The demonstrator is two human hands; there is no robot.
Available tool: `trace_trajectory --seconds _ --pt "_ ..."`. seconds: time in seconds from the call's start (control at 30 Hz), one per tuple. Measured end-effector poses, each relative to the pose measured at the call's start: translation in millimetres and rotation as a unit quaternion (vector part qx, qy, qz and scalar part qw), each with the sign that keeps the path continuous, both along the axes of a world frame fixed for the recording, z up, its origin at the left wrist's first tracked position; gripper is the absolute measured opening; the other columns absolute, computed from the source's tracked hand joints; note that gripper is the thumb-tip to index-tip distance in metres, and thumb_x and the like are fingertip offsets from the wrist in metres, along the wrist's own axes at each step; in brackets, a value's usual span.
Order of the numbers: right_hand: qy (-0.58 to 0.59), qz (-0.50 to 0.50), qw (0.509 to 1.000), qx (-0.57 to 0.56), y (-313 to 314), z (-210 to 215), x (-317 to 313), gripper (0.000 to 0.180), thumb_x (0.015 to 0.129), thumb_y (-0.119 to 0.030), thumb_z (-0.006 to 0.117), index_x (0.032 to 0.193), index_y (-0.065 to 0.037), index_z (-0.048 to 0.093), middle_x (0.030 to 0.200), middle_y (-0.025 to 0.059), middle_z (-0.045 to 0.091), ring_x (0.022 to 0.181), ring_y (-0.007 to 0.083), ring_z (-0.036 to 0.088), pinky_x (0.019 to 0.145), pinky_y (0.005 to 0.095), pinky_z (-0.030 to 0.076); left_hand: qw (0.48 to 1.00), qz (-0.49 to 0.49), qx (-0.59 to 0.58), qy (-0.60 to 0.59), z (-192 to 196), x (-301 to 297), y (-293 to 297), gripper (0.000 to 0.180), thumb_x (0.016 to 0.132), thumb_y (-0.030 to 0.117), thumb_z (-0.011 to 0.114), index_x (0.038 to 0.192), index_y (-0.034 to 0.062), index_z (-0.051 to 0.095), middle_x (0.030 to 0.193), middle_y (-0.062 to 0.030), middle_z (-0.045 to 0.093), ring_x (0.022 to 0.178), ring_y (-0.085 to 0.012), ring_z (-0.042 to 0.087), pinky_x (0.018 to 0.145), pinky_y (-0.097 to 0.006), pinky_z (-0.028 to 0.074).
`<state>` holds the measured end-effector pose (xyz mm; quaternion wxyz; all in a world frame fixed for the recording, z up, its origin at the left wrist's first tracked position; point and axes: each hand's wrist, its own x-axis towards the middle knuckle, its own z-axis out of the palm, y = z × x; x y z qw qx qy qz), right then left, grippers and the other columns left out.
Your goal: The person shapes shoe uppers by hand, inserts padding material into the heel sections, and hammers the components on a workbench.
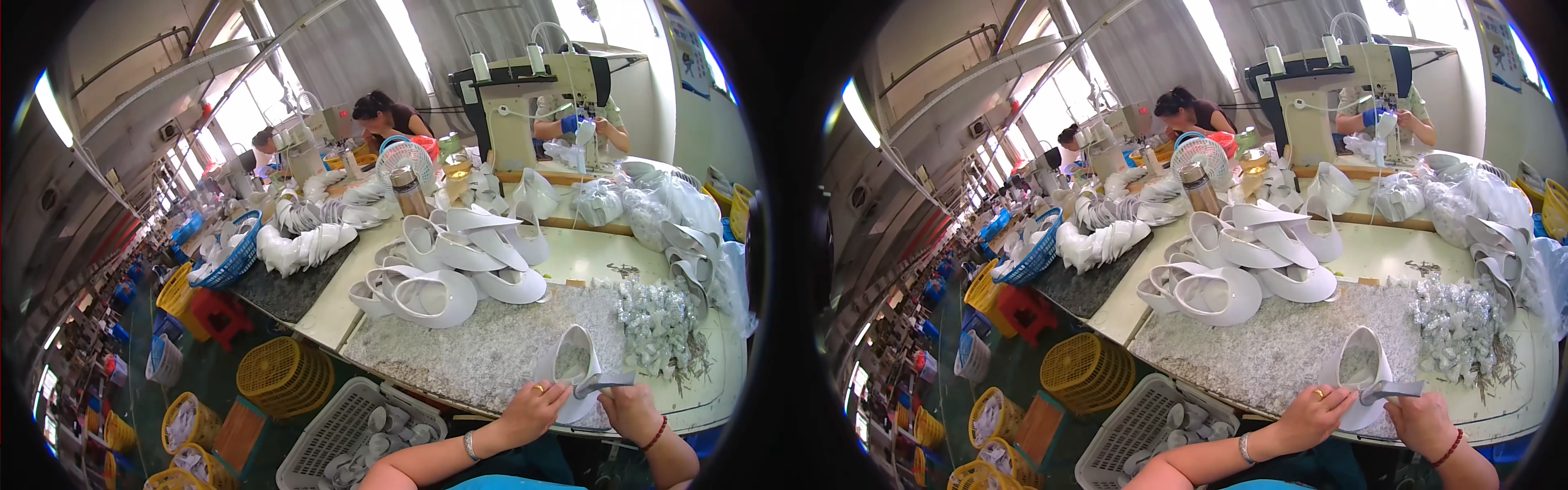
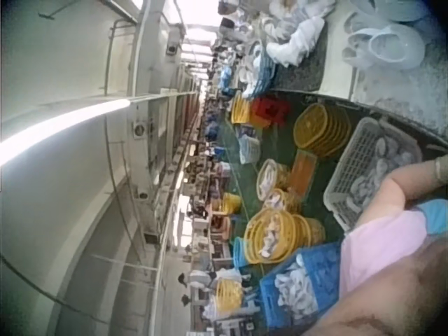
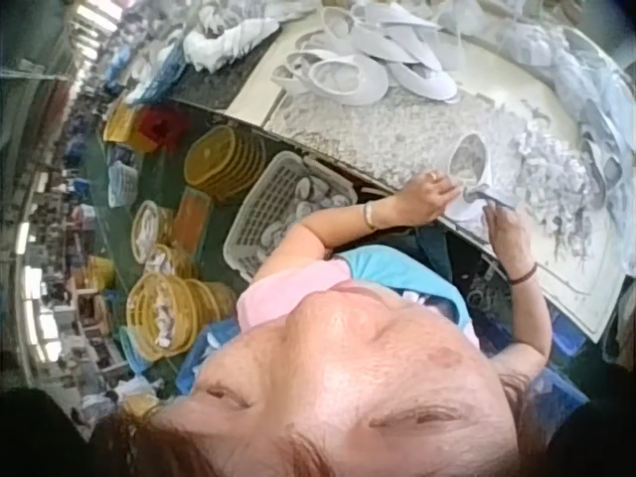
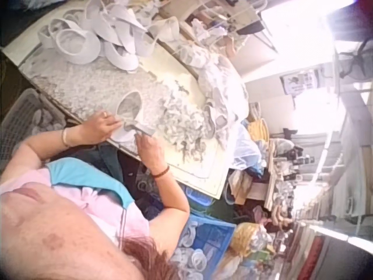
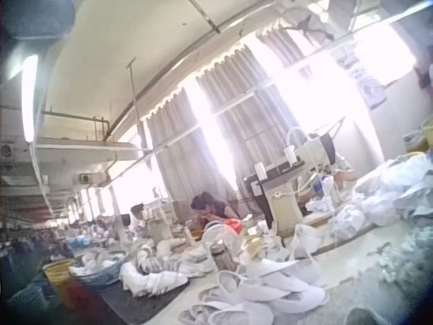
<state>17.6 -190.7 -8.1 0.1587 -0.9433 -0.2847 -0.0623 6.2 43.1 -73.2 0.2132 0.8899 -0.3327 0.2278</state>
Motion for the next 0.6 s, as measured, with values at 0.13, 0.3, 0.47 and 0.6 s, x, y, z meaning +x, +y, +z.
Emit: trace_trajectory --seconds 0.13,0.3,0.47,0.6 --pt "-0.003 0.004 1.000 0.019 1 5 2 0.015 0.081 -0.020 0.068 0.079 -0.006 0.062 0.063 0.0144 0.060 0.055 0.0359 0.060 0.053 0.0443 0.048 0.999 -0.041 0.010 -0.011 -2 9 1 0.052 0.068 0.008 0.063 0.118 -0.0041 0.056 0.109 -0.0079 0.055 0.087 -0.0214 0.053 0.075 -0.032 0.046" --pt "-0.005 -0.001 1.000 0.014 -5 1 -6 0.014 0.081 -0.018 0.068 0.085 -0.006 0.063 0.066 0.0145 0.061 0.057 0.0366 0.060 0.054 0.0452 0.048 0.995 -0.099 0.015 -0.027 3 10 1 0.048 0.067 0.007 0.062 0.112 -0.0073 0.057 0.105 -0.0109 0.056 0.082 -0.0231 0.054 0.071 -0.033 0.048" --pt "0.016 -0.018 1.000 0.008 -3 5 -16 0.016 0.081 -0.018 0.068 0.090 -0.006 0.064 0.072 0.0155 0.062 0.065 0.0360 0.061 0.057 0.0457 0.048 0.985 -0.162 0.058 0.016 2 18 -4 0.032 0.067 0.005 0.059 0.098 -0.0042 0.057 0.091 -0.0136 0.053 0.076 -0.0263 0.058 0.062 -0.038 0.050" --pt "0.020 -0.003 1.000 0.024 1 2 -3 0.016 0.086 -0.023 0.063 0.089 -0.008 0.064 0.072 0.0173 0.061 0.064 0.0374 0.060 0.055 0.0466 0.046 0.995 -0.096 0.003 -0.013 21 18 4 0.030 0.065 0.004 0.060 0.095 0.0008 0.054 0.078 -0.0109 0.055 0.068 -0.0284 0.059 0.055 -0.039 0.047"
